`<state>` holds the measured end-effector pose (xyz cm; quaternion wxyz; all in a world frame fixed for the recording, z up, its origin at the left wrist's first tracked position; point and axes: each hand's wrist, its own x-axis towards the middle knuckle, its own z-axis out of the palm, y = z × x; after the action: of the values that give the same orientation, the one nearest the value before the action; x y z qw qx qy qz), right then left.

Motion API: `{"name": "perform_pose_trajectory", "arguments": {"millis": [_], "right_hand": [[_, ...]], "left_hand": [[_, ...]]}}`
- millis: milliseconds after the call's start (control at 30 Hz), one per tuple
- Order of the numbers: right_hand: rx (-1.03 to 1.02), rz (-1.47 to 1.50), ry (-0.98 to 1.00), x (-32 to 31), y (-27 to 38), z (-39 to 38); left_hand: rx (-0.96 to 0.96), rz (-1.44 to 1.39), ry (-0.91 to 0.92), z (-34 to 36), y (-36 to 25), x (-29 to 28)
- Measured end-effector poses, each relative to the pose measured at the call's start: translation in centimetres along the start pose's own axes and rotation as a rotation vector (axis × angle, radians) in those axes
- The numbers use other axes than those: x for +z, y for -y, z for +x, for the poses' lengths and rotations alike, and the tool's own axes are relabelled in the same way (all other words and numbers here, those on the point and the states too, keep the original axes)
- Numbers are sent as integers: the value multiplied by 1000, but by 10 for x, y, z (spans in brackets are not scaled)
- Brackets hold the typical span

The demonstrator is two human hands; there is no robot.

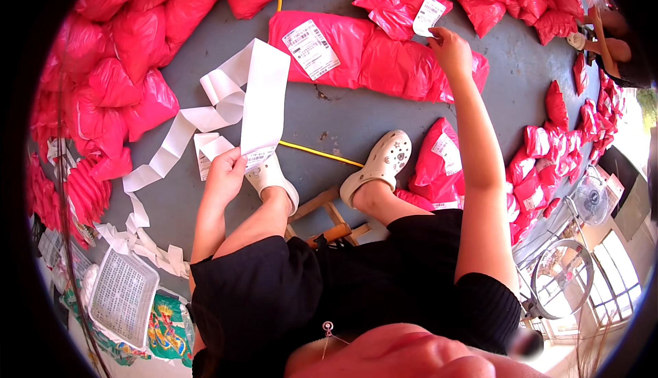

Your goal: The person sits on a stool and labels red plastic packages. They tear individual shipping labels from a continuous roll and affix them to the packages, which are piled on the floor around them.

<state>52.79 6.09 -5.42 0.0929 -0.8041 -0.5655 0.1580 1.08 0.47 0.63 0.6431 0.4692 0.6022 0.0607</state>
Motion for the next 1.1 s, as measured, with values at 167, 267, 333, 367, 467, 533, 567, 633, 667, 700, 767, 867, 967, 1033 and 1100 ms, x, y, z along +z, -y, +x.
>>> {"name": "perform_pose_trajectory", "arguments": {"millis": [167, 267, 333, 367, 467, 533, 567, 633, 667, 700, 767, 867, 967, 1033, 1100], "right_hand": [[-193, -175, -28, -3, 3, 6], [-270, -227, -139, -5, -5, 15], [-284, -240, -193, -11, -7, 19], [-303, -255, -189, -13, -10, 22], [-335, -330, -181, -24, -4, 26], [-354, -380, -205, -34, 4, 26], [-366, -399, -229, -38, 10, 25], [-381, -414, -267, -41, 15, 24], [-385, -410, -279, -42, 17, 25], [-386, -407, -291, -43, 20, 24], [-401, -425, -289, -47, 27, 27], [-443, -403, -296, -56, 45, 31], [-504, -419, -255, -48, 44, 23], [-537, -423, -204, -37, 34, 13], [-480, -378, -173, -31, 22, 2]], "left_hand": [[4, 46, 5, 1, 5, -5], [1, 32, -7, 1, 4, -8], [-9, 34, -18, -1, 6, -10], [-11, 35, -25, -1, 7, -11], [-10, 13, -29, -1, 11, -13], [-7, -9, -27, -1, 12, -13], [-5, -17, -26, -2, 12, -13], [-6, -11, -32, -2, 11, -14], [-9, 4, -37, -1, 10, -15], [-13, 20, -41, -1, 10, -16], [-17, 40, -66, -2, 12, -23], [-30, 17, -99, -2, 5, -27], [-32, -7, -107, -2, 8, -28], [-7, -9, -100, 1, 12, -26], [17, 7, -80, 1, 15, -23]]}}
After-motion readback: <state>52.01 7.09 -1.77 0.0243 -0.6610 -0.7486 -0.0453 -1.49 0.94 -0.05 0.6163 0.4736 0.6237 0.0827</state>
